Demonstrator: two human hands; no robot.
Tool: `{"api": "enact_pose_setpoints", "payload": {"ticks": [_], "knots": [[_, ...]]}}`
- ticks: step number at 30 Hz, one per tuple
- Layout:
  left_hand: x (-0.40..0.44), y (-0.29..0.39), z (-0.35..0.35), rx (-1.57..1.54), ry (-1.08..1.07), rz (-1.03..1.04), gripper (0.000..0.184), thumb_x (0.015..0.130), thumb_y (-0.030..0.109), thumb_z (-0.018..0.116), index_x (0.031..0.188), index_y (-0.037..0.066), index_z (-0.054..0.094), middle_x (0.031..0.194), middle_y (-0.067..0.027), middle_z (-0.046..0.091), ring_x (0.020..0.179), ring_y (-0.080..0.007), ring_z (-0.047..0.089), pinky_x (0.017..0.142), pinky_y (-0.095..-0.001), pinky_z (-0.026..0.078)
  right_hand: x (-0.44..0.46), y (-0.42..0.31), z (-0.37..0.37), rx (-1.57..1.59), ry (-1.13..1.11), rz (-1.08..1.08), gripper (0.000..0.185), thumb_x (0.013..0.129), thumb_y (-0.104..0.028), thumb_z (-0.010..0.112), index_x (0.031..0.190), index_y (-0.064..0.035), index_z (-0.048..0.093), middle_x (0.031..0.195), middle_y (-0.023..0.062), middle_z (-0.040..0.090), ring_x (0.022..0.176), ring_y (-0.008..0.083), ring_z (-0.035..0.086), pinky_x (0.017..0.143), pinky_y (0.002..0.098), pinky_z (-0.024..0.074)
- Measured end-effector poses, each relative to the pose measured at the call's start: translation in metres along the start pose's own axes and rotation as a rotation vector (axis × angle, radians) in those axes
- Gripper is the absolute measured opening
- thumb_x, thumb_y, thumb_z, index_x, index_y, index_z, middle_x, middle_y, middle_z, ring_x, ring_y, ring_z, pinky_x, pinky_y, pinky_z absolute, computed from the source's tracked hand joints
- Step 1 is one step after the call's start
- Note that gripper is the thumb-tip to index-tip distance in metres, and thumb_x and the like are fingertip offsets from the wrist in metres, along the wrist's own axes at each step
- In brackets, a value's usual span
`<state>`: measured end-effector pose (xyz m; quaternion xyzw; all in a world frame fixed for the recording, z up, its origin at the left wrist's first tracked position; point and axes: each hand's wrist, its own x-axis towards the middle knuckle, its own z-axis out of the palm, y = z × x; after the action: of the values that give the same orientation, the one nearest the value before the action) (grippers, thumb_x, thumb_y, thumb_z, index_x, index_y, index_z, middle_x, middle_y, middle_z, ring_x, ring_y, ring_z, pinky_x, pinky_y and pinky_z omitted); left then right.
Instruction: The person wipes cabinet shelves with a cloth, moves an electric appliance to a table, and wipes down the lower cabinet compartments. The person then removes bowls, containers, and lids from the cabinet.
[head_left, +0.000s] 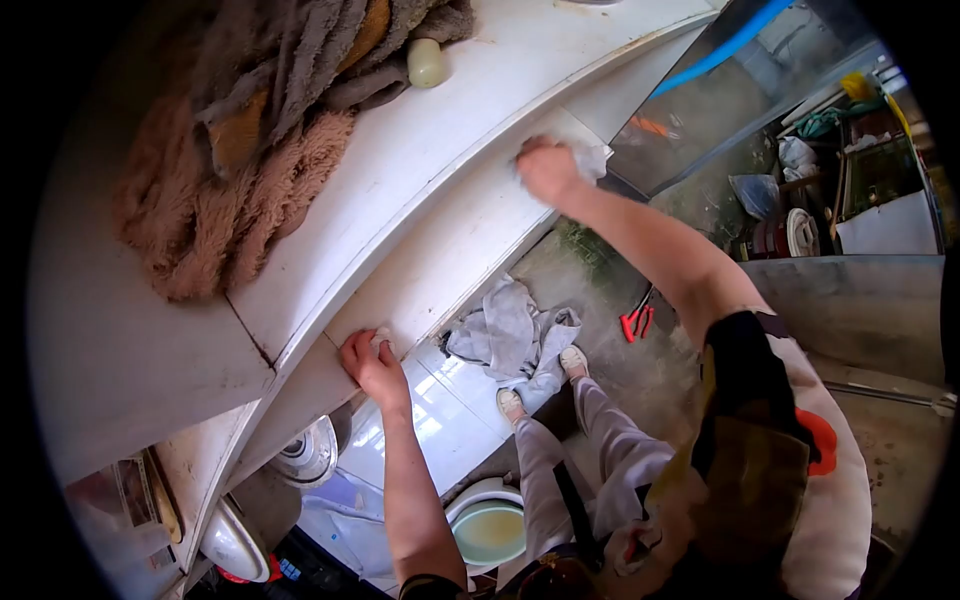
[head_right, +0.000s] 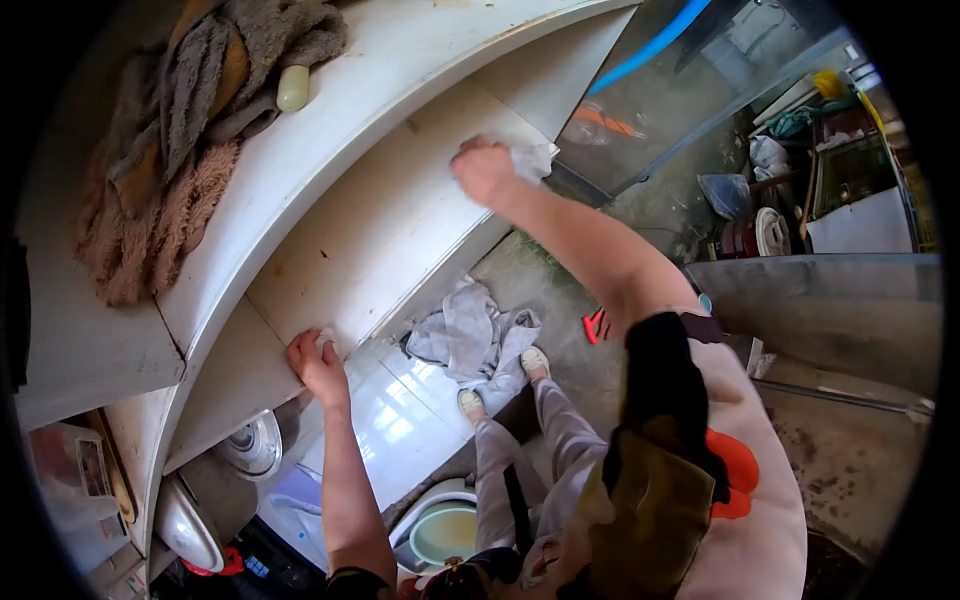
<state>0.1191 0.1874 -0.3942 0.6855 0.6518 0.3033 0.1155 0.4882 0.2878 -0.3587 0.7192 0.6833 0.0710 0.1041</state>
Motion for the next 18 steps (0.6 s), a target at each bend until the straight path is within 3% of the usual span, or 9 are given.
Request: {"api": "enact_pose_setpoints", "payload": {"ticks": [3, 5, 7, 9, 10, 12, 13, 15, 18], "knots": [[0.001, 0.002, -0.004, -0.015, -0.011, 0.010, 0.025, 0.069, -0.003, 0.063, 0.093, 0.003, 0.058, 0.106, -0.0129, 0.051, 0.100, -0.0325, 0.048, 0.087, -0.0403, 0.039, -0.006, 0.004, 0.010, 0.129, 0.075, -0.084, 0.019, 0.075, -0.014, 0.052, 0.084, -0.0080, 0.067, 0.103, 0.0070, 0.059, 0.104, 0.0225, 0.052, 0.074, 0.0439, 0.0479], [-0.001, 0.002, -0.004, -0.007, -0.009, 0.019, 0.025, 0.069, -0.003, 0.062, 0.093, 0.003, 0.058, 0.106, -0.0127, 0.051, 0.099, -0.0325, 0.048, 0.087, -0.0406, 0.039, 0.015, 0.018, 0.012, 0.111, -0.064, 0.146, 0.020, 0.076, -0.015, 0.051, 0.088, -0.0083, 0.066, 0.103, 0.0064, 0.059, 0.105, 0.0221, 0.051, 0.074, 0.0439, 0.0475], [0.003, 0.004, -0.003, 0.000, 0.006, 0.030, 0.025, 0.069, -0.004, 0.062, 0.093, 0.003, 0.057, 0.105, -0.0125, 0.051, 0.099, -0.0325, 0.048, 0.086, -0.0408, 0.039, 0.030, 0.019, 0.017, 0.147, 0.072, 0.196, 0.022, 0.077, -0.015, 0.051, 0.093, -0.0091, 0.064, 0.105, 0.0078, 0.058, 0.106, 0.0228, 0.050, 0.073, 0.0432, 0.0468], [0.000, 0.007, -0.003, 0.002, 0.000, -0.017, 0.026, 0.069, -0.004, 0.062, 0.093, 0.004, 0.057, 0.105, -0.0124, 0.051, 0.099, -0.0326, 0.048, 0.086, -0.0413, 0.039, 0.038, 0.003, 0.029, 0.108, 0.135, 0.490, 0.023, 0.077, -0.016, 0.051, 0.096, -0.0108, 0.063, 0.105, 0.0093, 0.056, 0.104, 0.0256, 0.049, 0.072, 0.0422, 0.0460], [0.000, 0.008, -0.003, 0.016, 0.002, -0.015, 0.026, 0.069, -0.004, 0.062, 0.094, 0.004, 0.057, 0.104, -0.0124, 0.051, 0.098, -0.0326, 0.048, 0.087, -0.0415, 0.039, 0.033, -0.015, 0.028, 0.121, 0.214, 0.479, 0.021, 0.075, -0.015, 0.051, 0.092, -0.0085, 0.062, 0.103, 0.0106, 0.055, 0.097, 0.0278, 0.050, 0.068, 0.0419, 0.0453], [0.000, 0.007, -0.001, 0.024, 0.011, -0.008, 0.026, 0.069, -0.004, 0.062, 0.094, 0.004, 0.057, 0.105, -0.0123, 0.051, 0.098, -0.0325, 0.048, 0.086, -0.0417, 0.039, 0.031, -0.069, 0.053, 0.093, 0.281, 0.263, 0.018, 0.074, -0.013, 0.051, 0.088, -0.0057, 0.061, 0.097, 0.0107, 0.055, 0.090, 0.0280, 0.050, 0.065, 0.0417, 0.0439], [-0.001, 0.006, 0.001, 0.031, 0.018, -0.009, 0.026, 0.069, -0.005, 0.061, 0.094, 0.003, 0.057, 0.105, -0.0122, 0.051, 0.098, -0.0324, 0.048, 0.086, -0.0418, 0.039, 0.010, -0.108, 0.033, 0.257, 0.459, 0.217, 0.016, 0.071, -0.010, 0.051, 0.083, -0.0039, 0.060, 0.092, 0.0110, 0.056, 0.087, 0.0272, 0.050, 0.062, 0.0412, 0.0427], [-0.002, 0.001, 0.003, 0.039, 0.006, 0.014, 0.026, 0.070, -0.005, 0.061, 0.094, 0.003, 0.057, 0.105, -0.0125, 0.051, 0.099, -0.0324, 0.048, 0.086, -0.0417, 0.039, -0.031, -0.170, 0.014, 0.455, 0.638, -0.174, 0.016, 0.067, -0.013, 0.054, 0.079, -0.0063, 0.062, 0.088, 0.0086, 0.057, 0.084, 0.0260, 0.051, 0.066, 0.0416, 0.0446], [-0.001, -0.001, -0.002, 0.031, -0.021, 0.035, 0.025, 0.070, -0.004, 0.061, 0.094, 0.003, 0.057, 0.106, -0.0132, 0.051, 0.099, -0.0325, 0.048, 0.087, -0.0414, 0.039, -0.059, -0.170, -0.006, 0.704, 0.566, -0.420, 0.018, 0.066, -0.015, 0.057, 0.080, -0.0075, 0.064, 0.091, 0.0065, 0.059, 0.085, 0.0262, 0.053, 0.071, 0.0427, 0.0459]]}}
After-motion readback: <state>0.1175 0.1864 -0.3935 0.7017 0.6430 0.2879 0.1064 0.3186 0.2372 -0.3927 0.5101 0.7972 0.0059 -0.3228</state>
